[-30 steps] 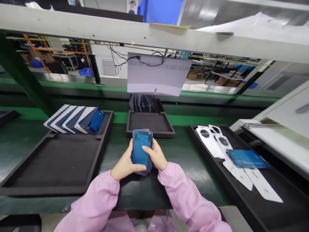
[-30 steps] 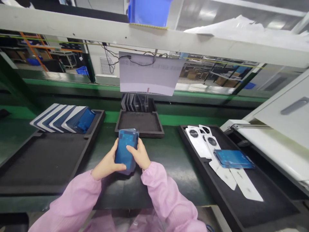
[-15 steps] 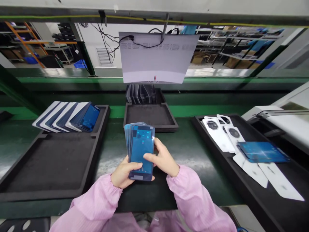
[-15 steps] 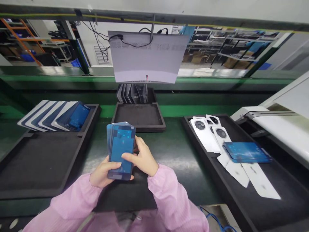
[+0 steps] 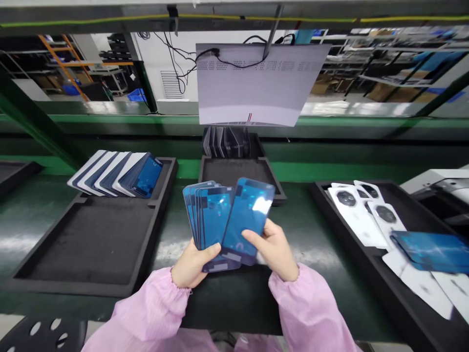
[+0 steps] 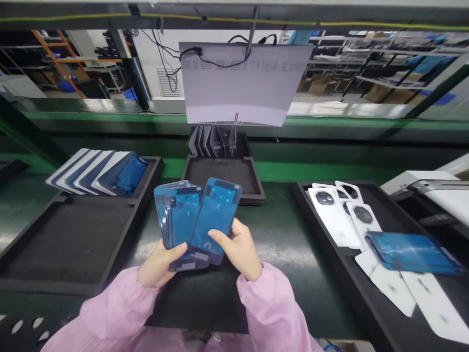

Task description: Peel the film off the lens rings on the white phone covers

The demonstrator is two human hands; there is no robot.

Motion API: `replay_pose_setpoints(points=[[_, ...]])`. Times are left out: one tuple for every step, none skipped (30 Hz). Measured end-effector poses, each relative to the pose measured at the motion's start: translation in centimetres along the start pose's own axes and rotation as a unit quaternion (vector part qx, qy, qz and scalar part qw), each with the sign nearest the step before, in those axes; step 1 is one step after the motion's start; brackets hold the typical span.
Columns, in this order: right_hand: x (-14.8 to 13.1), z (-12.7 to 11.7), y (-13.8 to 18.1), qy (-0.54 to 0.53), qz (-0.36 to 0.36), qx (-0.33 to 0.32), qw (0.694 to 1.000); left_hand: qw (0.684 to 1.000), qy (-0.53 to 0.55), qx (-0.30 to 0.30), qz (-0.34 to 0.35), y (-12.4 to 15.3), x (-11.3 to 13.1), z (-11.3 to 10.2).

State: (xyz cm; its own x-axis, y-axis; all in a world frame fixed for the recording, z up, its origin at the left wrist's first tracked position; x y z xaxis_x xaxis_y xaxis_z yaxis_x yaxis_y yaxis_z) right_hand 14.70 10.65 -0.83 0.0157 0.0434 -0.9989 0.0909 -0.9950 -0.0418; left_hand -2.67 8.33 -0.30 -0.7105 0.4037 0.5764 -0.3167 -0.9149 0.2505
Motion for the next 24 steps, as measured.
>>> replay_pose_setpoints(points=[[0.0,0.6,-0.1,0.005,0.004,-0.020,1.000,1.000,0.001,-0.009,0.001,0.0,-0.1,0.0],[0.0,1.1,-0.1,0.005,0.009,-0.039,0.999,1.000,0.003,-0.009,-0.001,0.0,-0.1,-0.1],[0.0,1.6,-0.2,0.000,0.013,-0.053,0.999,1.000,0.005,-0.002,-0.005,0.1,-0.1,-0.1],[0.1,1.9,-0.2,-0.007,0.019,-0.058,0.998,1.000,0.008,0.010,-0.010,0.1,-0.1,-0.2],[0.1,1.9,-0.2,-0.012,0.025,-0.053,0.998,1.000,0.013,0.022,-0.014,0.2,0.0,-0.2],[0.2,1.8,-0.3,-0.015,0.033,-0.043,0.998,0.999,0.018,0.031,-0.015,0.3,0.0,-0.2],[0.2,1.5,-0.3,-0.020,0.040,-0.031,0.999,0.999,0.022,0.034,-0.011,0.3,0.1,-0.2],[0.2,1.1,-0.4,-0.029,0.047,-0.019,0.998,0.999,0.024,0.031,-0.007,0.3,0.2,-0.1],[0.2,0.6,-0.4,-0.043,0.051,-0.009,0.998,0.999,0.024,0.024,-0.003,0.3,0.3,0.0],[0.1,0.1,-0.5,-0.063,0.054,0.003,0.997,1.000,0.022,0.020,0.002,0.3,0.4,0.1],[0.1,-0.4,-0.5,-0.085,0.055,0.015,0.995,1.000,0.018,0.021,0.009,0.3,0.5,0.1],[0.0,-0.8,-0.6,-0.106,0.056,0.023,0.993,0.999,0.014,0.026,0.019,0.3,0.5,0.1],[0.0,-1.0,-0.6,-0.120,0.056,0.025,0.991,0.999,0.010,0.033,0.031,0.2,0.5,0.0],[0.1,-1.0,-0.6,-0.124,0.056,0.018,0.991,0.998,0.007,0.037,0.043,0.2,0.5,-0.1],[0.1,-0.8,-0.6,-0.117,0.056,0.004,0.992,0.998,0.004,0.036,0.052,0.2,0.5,-0.2],[0.2,-0.4,-0.5,-0.103,0.055,-0.016,0.993,0.998,0.001,0.028,0.055,0.2,0.4,-0.2],[0.3,0.1,-0.5,-0.086,0.055,-0.040,0.994,0.999,0.000,0.015,0.050,0.2,0.3,-0.2],[0.4,0.6,-0.4,-0.072,0.055,-0.064,0.994,0.999,-0.001,0.002,0.043,0.2,0.2,-0.3],[0.5,1.1,-0.3,-0.064,0.055,-0.087,0.993,0.999,0.001,-0.004,0.034,0.2,0.1,-0.3],[0.6,1.5,-0.3,-0.063,0.057,-0.105,0.991,1.000,0.005,-0.002,0.022,0.3,0.0,-0.3],[0.7,1.6,-0.3,-0.070,0.060,-0.111,0.989,1.000,0.012,0.005,0.012,0.3,-0.1,-0.3],[0.7,1.6,-0.3,-0.082,0.063,-0.106,0.989,1.000,0.021,0.016,0.004,0.4,-0.1,-0.3],[0.7,1.4,-0.3,-0.096,0.066,-0.089,0.989,0.999,0.028,0.029,0.000,0.4,-0.1,-0.3],[0.6,1.0,-0.4,-0.111,0.069,-0.068,0.989,0.999,0.032,0.043,0.002,0.4,0.0,-0.2]])
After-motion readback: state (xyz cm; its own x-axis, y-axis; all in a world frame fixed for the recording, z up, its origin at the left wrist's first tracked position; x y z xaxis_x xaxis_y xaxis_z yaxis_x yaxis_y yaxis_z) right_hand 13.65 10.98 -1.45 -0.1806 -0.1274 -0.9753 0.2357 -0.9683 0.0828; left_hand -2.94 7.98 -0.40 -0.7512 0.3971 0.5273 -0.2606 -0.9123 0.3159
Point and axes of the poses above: each hand's wrist, its own y-axis away from the middle knuckle, its own z-axis out of the palm, x = y × z, the point moved 2 cm from there along -y, towards the middle knuckle, and after that the axes turned 14 degrees about y, right-handed, at the moved point
